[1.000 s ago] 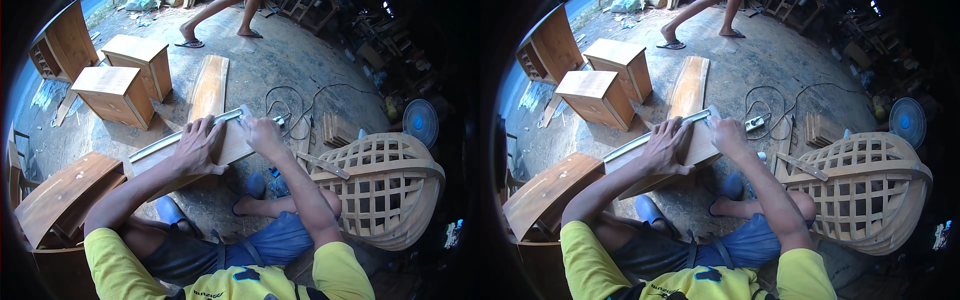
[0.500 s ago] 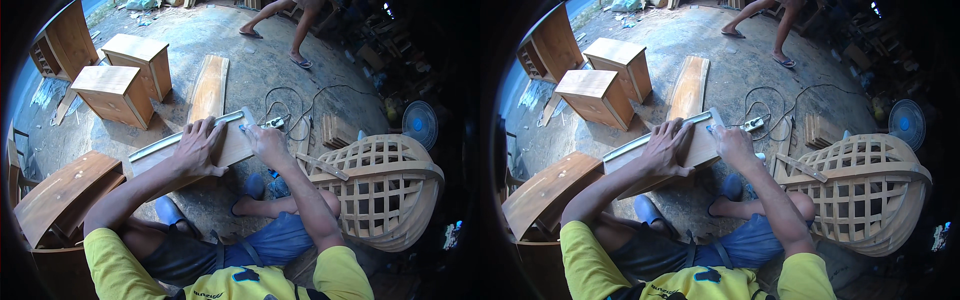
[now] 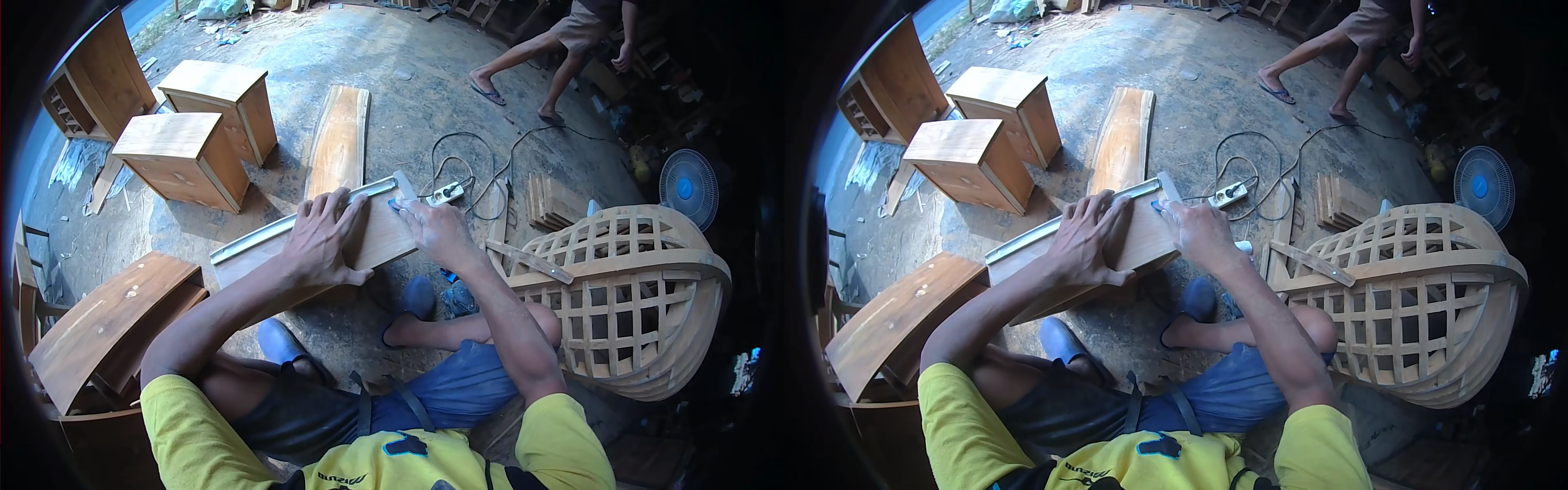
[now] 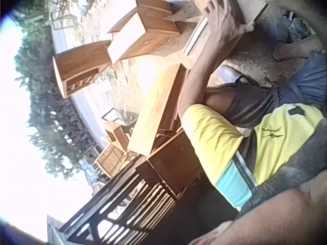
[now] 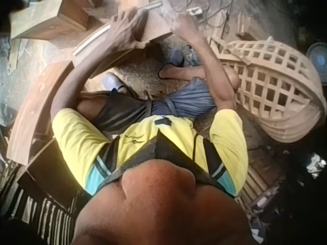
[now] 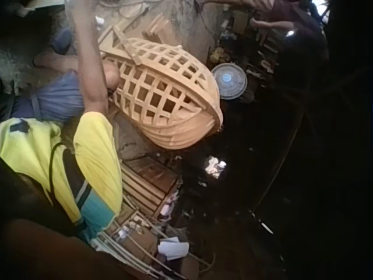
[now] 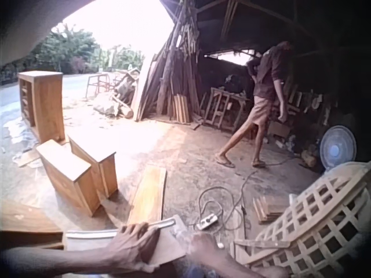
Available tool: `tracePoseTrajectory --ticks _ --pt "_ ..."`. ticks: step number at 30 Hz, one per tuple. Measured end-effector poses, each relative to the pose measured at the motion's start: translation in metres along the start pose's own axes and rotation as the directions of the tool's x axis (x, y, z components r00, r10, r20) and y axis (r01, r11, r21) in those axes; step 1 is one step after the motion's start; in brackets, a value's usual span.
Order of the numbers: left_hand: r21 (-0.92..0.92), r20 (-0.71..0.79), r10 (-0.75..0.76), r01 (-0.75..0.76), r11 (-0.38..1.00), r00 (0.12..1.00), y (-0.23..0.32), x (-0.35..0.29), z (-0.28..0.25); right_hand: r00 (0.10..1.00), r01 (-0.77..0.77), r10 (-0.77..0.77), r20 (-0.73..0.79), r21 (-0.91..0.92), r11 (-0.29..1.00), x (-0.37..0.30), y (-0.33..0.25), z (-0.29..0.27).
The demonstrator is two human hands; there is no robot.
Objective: The person sands the inner surfaces of a wooden drawer and the edges of its front panel using sandpaper.
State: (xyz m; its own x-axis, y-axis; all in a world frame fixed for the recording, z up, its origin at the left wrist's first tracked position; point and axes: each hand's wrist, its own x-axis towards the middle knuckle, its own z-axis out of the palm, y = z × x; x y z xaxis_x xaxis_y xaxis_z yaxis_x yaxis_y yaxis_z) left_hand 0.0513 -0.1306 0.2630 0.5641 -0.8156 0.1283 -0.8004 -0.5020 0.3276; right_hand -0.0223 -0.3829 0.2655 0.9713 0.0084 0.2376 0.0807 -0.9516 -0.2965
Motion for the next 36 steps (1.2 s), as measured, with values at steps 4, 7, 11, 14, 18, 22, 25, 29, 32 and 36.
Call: tracePoseTrajectory --ticks 4,7,11,14,18,22,25,29,32,36 --pt "0.018 0.012 -0.001 0.001 1.0 1.0 0.004 0.003 0.002 0.996 -0.024 0.028 0.086 -0.056 0.998 0.012 0.0 -0.005" --pt "-0.013 0.044 -0.008 0.009 1.0 0.999 -0.001 0.002 -0.002 0.993 -0.021 0.013 0.118 0.068 0.997 0.013 -0.006 -0.009" --pt "-0.022 -0.001 0.007 -0.007 1.0 1.0 -0.006 -0.007 0.0 0.988 -0.152 0.135 0.069 0.486 0.861 -0.016 -0.012 -0.033" --pt "-0.02 -0.01 0.008 -0.008 1.0 1.0 -0.01 -0.014 -0.004 0.992 -0.071 0.111 -0.064 0.442 0.894 -0.016 -0.016 -0.037" --pt "-0.024 -0.032 -0.078 0.077 0.997 0.996 -0.016 -0.018 -0.015 0.963 0.086 0.012 -0.27 0.349 0.933 0.0 -0.029 -0.019" --pt "-0.025 -0.085 -0.181 0.18 0.983 0.98 -0.02 -0.015 -0.012 0.986 0.08 -0.066 -0.151 0.09 0.993 0.019 -0.047 -0.011" --pt "-0.041 -0.109 -0.224 0.221 0.974 0.968 -0.02 -0.011 -0.01 0.992 0.117 -0.12 -0.029 -0.086 0.989 0.024 -0.046 -0.002" --pt "-0.011 -0.092 -0.223 0.223 0.975 0.97 -0.018 -0.009 -0.007 0.983 0.151 -0.133 0.127 -0.141 0.978 0.029 -0.033 -0.006" --pt "0.0 -0.086 -0.215 0.216 0.976 0.973 -0.017 -0.009 -0.007 0.976 0.22 -0.21 0.065 -0.282 0.934 0.047 -0.039 0.008" --pt "-0.016 -0.111 -0.214 0.213 0.977 0.971 -0.022 -0.01 -0.004 0.957 0.278 -0.234 0.174 -0.302 0.912 0.064 -0.033 0.001"
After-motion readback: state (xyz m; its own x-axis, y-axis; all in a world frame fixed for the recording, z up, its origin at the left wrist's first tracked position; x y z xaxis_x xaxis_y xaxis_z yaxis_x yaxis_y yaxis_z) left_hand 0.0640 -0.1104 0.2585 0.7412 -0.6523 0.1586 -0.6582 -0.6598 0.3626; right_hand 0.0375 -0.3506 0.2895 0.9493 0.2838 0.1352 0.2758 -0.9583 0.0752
